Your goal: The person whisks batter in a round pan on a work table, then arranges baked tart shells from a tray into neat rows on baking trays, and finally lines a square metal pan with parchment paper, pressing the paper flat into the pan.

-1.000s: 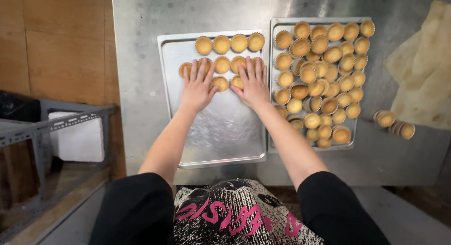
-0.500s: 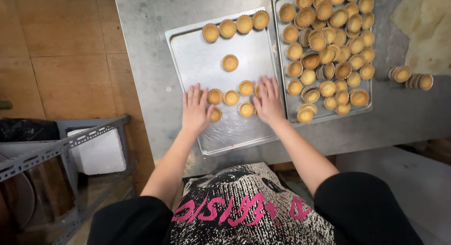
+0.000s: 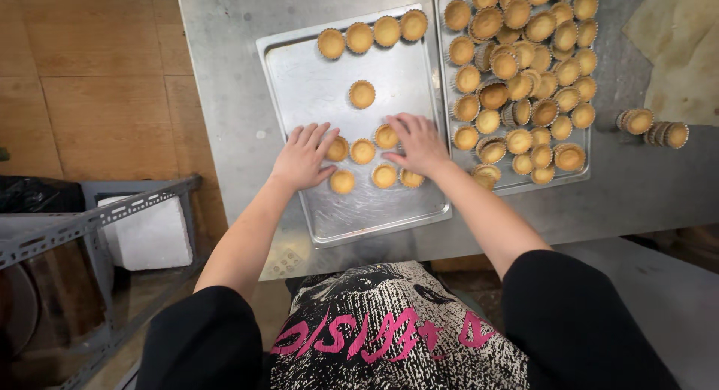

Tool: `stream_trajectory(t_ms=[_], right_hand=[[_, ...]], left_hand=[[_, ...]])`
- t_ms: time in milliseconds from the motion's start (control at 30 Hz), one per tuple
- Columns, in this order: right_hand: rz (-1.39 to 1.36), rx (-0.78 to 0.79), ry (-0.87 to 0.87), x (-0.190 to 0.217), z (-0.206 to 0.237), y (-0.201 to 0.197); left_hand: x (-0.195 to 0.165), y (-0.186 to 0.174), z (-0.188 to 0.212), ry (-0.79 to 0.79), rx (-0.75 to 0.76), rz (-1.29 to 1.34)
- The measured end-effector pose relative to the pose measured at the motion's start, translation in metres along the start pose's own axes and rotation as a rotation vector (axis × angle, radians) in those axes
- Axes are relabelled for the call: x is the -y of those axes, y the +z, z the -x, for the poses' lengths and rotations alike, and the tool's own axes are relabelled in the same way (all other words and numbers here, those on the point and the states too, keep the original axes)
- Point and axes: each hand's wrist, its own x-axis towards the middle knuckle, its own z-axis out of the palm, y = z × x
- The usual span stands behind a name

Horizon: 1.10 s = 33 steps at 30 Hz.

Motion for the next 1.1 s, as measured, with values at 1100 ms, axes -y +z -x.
stream_trajectory(t_ms=[1100], right_hand=[[0.014,-0.321,0.572,-0.247,0.085,-0.102]], left_hand=[[-0.249,-0.015,-0.412,0.03,-0.152,0.121]])
